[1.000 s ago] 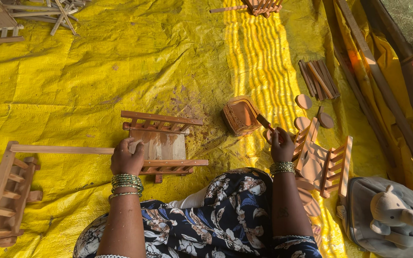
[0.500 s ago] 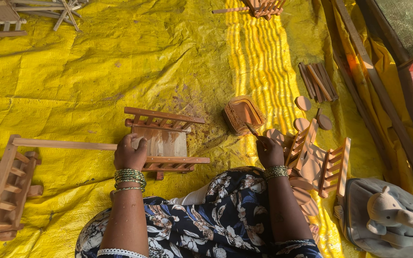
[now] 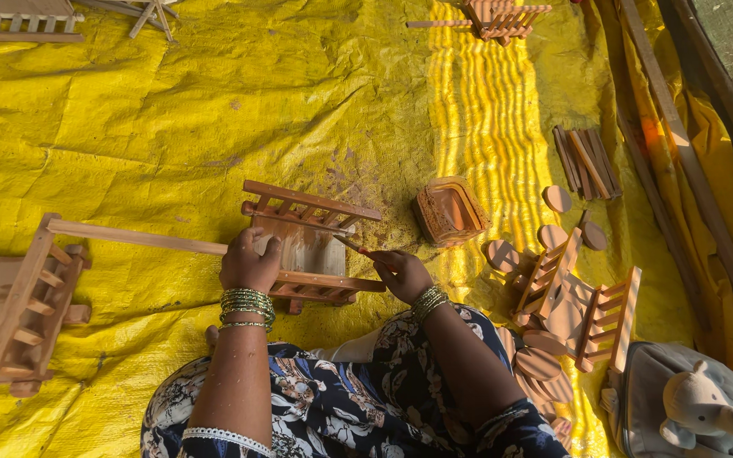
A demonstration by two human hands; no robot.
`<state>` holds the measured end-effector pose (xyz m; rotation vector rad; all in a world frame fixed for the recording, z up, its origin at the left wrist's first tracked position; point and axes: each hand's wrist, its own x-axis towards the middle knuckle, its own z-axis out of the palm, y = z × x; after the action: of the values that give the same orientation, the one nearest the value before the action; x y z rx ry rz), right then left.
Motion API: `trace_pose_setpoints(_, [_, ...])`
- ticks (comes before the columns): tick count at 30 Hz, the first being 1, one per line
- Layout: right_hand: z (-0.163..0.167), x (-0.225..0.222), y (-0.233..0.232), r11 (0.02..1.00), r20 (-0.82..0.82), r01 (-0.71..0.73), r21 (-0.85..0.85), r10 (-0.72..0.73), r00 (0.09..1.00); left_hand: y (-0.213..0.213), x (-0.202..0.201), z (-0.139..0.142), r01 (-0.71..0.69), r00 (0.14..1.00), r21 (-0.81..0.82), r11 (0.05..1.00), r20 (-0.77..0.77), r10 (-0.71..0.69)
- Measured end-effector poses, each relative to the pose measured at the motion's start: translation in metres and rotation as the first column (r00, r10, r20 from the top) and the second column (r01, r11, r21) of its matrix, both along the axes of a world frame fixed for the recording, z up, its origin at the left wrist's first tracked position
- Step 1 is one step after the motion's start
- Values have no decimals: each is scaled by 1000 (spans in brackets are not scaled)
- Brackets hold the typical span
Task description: The person sits on a yellow tarp and uses a brush to apply a brown paste from a container onto the surfaces of small wooden chair frames, holding each frame steady with one hand while brushing. They rotate the frames to coat different sides and set finished frames aside among other wooden toy parts.
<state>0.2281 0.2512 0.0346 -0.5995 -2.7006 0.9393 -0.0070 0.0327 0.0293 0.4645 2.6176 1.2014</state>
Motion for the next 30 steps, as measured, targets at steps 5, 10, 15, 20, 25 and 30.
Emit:
trace_pose_setpoints(5, [21,-15,-16,970,-96,102,220,-83,992,-3,1,0,8,1000,25,1000,-29,-7])
trace_pose_setpoints(10, [34,18,-24,954,-116,106,280,-76,990,-3,2,2,2,1000,17,1000,-11,-1])
trace_pose_setpoints(15, [19,-3,-19,962,-26,107,250,-104,994,-3,4,5,3,1000,-4,1000,1,-3])
trace_pose_setpoints(20, [12,-20,-13,948,-52,66,312,-52,997,-4,3,6,4,1000,17,1000,-30,-4])
trace_pose_setpoints(25, [19,1,-17,969,-181,103,224,-62,981,-5,4,4,-7,1000,-8,1000,-20,7])
trace_pose_setpoints(30, [-2,-28,-14,965,-18,263,11,-263,965,-5,4,6,3,999,-31,1000,-38,-4])
